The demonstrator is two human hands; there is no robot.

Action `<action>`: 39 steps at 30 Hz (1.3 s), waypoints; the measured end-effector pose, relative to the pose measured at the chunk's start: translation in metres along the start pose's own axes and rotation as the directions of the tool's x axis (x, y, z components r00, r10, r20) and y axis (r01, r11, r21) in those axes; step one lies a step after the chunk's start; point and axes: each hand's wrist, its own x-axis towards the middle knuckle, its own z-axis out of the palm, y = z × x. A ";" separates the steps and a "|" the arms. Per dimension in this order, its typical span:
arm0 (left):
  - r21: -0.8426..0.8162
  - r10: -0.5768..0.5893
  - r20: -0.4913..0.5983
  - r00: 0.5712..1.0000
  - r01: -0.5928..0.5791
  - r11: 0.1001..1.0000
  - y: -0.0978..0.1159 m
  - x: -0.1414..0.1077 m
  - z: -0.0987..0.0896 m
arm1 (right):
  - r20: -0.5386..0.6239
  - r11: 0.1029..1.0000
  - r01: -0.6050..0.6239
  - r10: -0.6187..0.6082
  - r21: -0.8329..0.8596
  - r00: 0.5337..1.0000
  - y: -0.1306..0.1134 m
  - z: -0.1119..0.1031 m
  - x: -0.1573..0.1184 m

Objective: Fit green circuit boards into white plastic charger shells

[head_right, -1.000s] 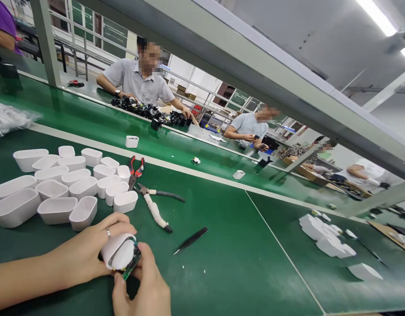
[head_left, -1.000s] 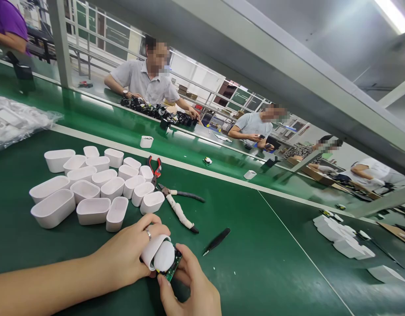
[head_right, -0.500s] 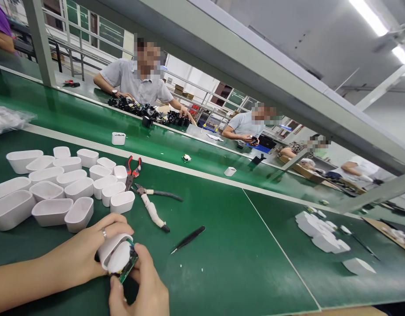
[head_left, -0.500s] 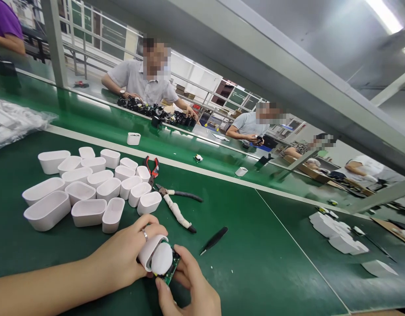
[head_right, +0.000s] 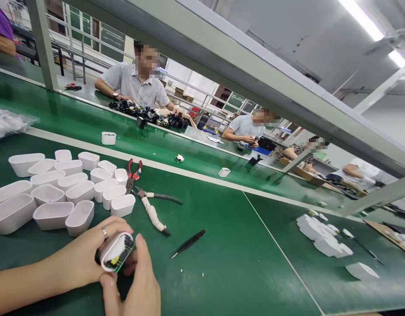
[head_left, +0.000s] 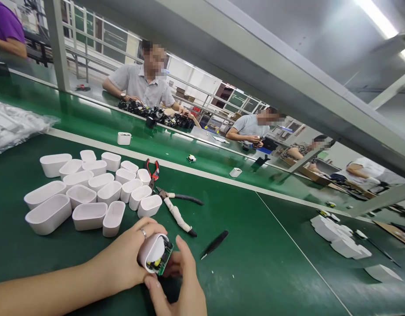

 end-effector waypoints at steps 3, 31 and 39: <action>-0.115 -0.044 0.033 0.998 0.048 0.992 0.000 0.001 0.001 | -0.098 0.988 0.149 -0.152 -0.033 0.984 0.004 0.001 -0.001; -0.619 0.067 0.175 0.982 0.057 0.783 -0.002 0.001 -0.006 | -0.159 0.999 0.033 -0.031 0.011 0.987 0.006 0.014 -0.001; -0.290 -0.053 0.186 0.981 0.106 0.951 0.012 0.004 -0.014 | -0.108 0.995 0.085 -0.090 -0.052 0.990 0.011 0.004 0.004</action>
